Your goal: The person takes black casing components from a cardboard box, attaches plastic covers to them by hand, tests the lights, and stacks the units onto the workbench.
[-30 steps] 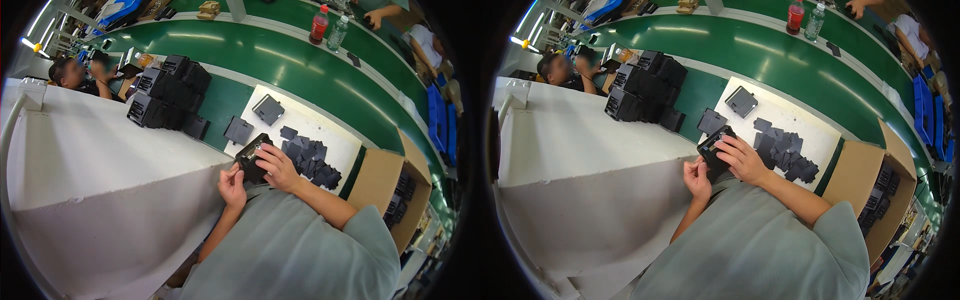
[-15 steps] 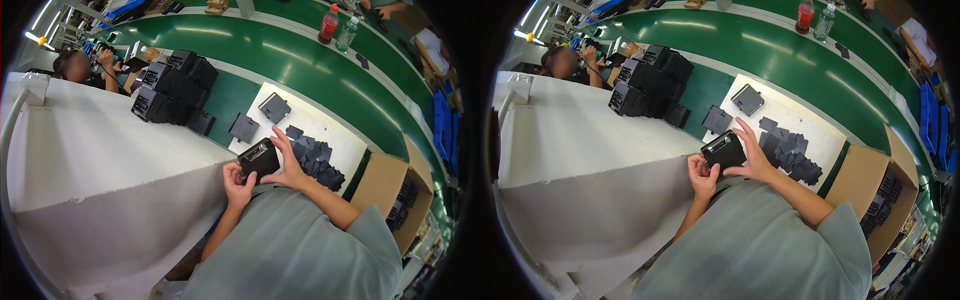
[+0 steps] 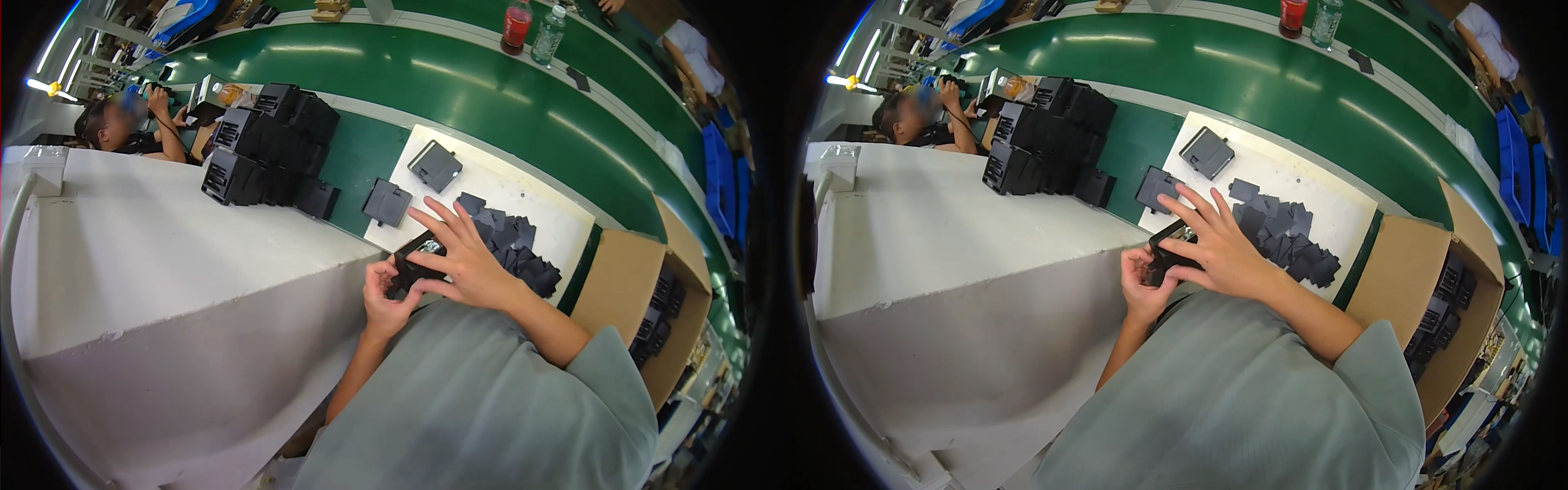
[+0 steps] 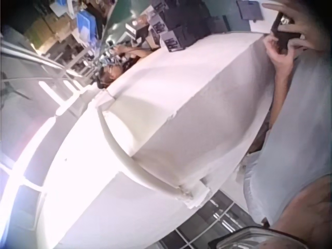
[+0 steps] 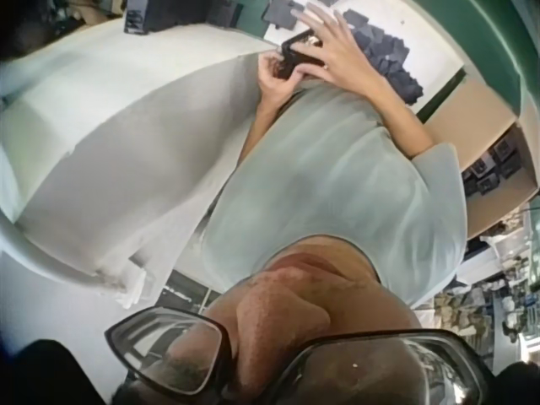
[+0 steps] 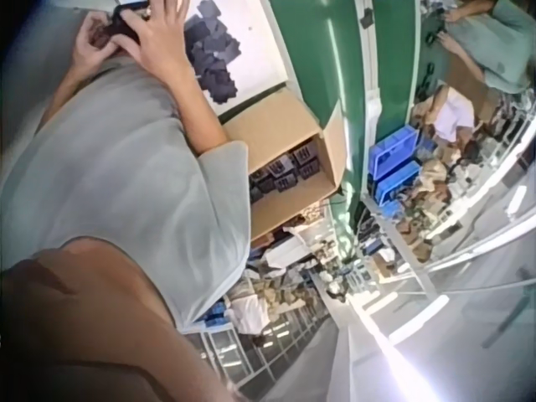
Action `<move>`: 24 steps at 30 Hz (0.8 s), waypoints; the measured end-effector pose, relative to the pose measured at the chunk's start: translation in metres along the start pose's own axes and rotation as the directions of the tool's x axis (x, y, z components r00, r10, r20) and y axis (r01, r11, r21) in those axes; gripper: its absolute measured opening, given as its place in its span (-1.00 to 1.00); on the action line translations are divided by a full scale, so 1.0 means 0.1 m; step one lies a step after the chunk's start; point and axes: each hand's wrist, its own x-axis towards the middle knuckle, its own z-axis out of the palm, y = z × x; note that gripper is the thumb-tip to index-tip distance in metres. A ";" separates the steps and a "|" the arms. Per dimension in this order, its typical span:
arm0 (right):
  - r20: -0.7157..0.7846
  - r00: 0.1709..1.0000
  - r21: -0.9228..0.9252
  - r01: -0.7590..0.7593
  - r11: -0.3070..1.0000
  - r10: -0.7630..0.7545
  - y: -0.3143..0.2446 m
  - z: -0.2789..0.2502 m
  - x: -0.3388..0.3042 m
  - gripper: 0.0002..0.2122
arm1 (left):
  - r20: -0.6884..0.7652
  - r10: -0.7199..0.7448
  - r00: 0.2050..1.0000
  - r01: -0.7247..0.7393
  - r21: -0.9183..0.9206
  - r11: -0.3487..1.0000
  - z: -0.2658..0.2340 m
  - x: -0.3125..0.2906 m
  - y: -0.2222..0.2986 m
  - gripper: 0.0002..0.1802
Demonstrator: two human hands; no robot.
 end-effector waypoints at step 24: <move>-0.218 0.885 0.885 0.002 0.466 0.411 0.09 0.15 -0.37 -0.66 | 0.115 -0.054 0.992 0.090 -0.337 0.937 0.10 -0.11 0.21 -0.43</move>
